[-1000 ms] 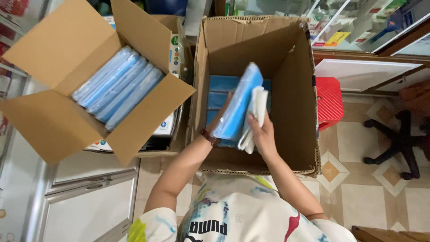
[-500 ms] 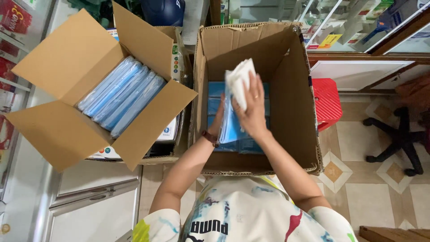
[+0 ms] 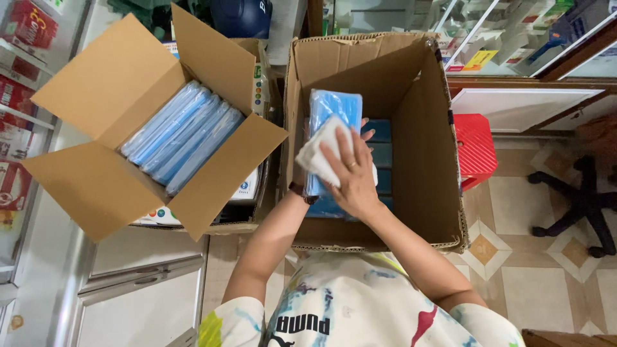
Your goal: The recorder is shown packing small boxes into a larger shipping carton in a pharmacy environment.
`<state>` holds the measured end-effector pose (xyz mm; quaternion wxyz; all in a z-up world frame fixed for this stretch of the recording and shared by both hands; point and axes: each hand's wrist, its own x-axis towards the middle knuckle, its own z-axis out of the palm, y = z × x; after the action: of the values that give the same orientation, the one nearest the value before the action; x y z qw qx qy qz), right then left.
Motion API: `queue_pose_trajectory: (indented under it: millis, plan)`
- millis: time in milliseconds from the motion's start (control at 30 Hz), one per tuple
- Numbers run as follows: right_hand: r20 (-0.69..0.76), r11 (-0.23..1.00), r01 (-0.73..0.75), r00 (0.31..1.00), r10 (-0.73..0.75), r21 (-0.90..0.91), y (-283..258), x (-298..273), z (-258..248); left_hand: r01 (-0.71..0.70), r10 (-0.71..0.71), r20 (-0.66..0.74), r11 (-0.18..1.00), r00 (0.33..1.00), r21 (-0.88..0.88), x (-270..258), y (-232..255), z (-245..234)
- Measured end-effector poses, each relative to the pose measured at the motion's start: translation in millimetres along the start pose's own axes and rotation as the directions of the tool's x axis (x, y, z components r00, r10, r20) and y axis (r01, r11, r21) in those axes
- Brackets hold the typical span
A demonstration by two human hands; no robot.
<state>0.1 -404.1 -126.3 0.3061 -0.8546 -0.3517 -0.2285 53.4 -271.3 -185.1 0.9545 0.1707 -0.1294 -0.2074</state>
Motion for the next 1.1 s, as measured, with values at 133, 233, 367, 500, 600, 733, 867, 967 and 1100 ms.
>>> queue_pose_trajectory:
  millis: [133,233,367,500,600,733,867,967,1100]
  plan:
    - [0.015,0.998,-0.063,0.998,0.063,0.002,-13,-4,1,-0.05,0.053,0.083,0.998,0.995,-0.035,0,0,-8]
    - [0.01,0.994,-0.018,1.0,0.017,0.106,-22,-13,-1,-0.097,0.097,0.009,0.986,0.995,0.132,-5,-1,-31]
    - [0.045,0.968,-0.141,0.99,0.135,0.208,0,-28,1,-0.15,0.166,-0.116,0.98,0.979,0.132,-8,-1,-36]
    - [0.415,0.314,-0.678,0.685,0.599,0.665,54,-77,33,-0.199,0.305,-0.291,0.918,0.907,0.342,-3,13,18]
    - [0.415,-0.098,-0.466,0.651,0.636,0.879,58,-74,23,-0.19,0.316,-0.347,0.917,0.883,0.351,-8,11,-8]
    - [0.542,-0.302,-0.459,0.6,0.589,0.836,39,-46,-6,-0.22,0.284,-0.305,0.949,0.909,0.228,-12,12,-15]
    - [0.692,-0.526,-0.45,0.459,0.557,0.722,74,-67,6,-0.266,0.308,-0.309,0.949,0.9,0.17,-12,15,-17]
    - [0.501,-0.275,-0.457,0.504,0.703,0.846,76,-67,-12,-0.297,0.352,-0.274,0.928,0.895,0.223,-12,24,-13]
    - [0.081,0.454,-0.638,0.629,0.773,0.622,85,-86,-18,-0.258,0.316,-0.202,0.928,0.927,0.268,-10,28,-6]
